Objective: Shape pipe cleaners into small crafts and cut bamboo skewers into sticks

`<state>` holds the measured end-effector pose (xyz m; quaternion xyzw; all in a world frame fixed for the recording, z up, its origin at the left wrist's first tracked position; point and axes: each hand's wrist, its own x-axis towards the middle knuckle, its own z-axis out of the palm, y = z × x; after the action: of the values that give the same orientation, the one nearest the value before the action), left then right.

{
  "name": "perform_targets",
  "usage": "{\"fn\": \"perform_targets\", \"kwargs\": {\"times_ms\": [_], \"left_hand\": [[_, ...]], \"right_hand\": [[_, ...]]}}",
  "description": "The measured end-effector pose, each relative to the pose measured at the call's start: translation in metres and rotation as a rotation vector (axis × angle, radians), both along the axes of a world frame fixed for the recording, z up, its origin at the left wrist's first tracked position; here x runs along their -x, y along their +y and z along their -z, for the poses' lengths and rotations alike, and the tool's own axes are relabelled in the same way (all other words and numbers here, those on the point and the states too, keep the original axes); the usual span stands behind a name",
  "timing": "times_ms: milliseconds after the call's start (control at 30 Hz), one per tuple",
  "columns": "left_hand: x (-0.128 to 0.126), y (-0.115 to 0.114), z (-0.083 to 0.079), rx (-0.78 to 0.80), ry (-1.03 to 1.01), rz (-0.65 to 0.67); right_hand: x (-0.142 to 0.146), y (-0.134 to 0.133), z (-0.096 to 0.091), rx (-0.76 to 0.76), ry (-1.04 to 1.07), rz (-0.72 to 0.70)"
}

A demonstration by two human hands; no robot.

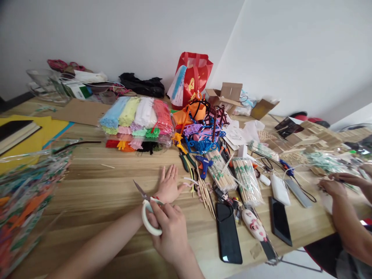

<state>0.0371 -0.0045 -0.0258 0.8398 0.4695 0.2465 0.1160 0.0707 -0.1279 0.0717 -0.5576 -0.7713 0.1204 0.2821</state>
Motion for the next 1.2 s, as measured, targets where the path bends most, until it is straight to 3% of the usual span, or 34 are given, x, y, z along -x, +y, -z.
{"fn": "perform_targets", "kwargs": {"times_ms": [200,400,633,867,1000,1200], "left_hand": [[0.012,-0.012,-0.008,0.027,0.295,-0.231],[0.009,0.008,-0.012,-0.028,0.24,0.004],[0.03,0.045,-0.008,-0.001,0.3,-0.08],[0.061,0.011,-0.012,-0.043,0.325,-0.12],[0.087,-0.003,-0.028,-0.071,0.2,-0.091],[0.115,-0.007,-0.049,-0.109,0.025,-0.075]], "right_hand": [[0.005,-0.001,0.003,-0.011,0.062,-0.021],[0.011,0.002,-0.002,-0.067,0.102,-0.019],[0.008,0.002,-0.002,-0.093,0.086,-0.001],[-0.004,-0.004,0.014,-0.087,0.066,0.082],[-0.027,-0.01,0.036,-0.06,0.027,0.2],[-0.061,-0.009,0.068,-0.08,-0.167,0.333]]}}
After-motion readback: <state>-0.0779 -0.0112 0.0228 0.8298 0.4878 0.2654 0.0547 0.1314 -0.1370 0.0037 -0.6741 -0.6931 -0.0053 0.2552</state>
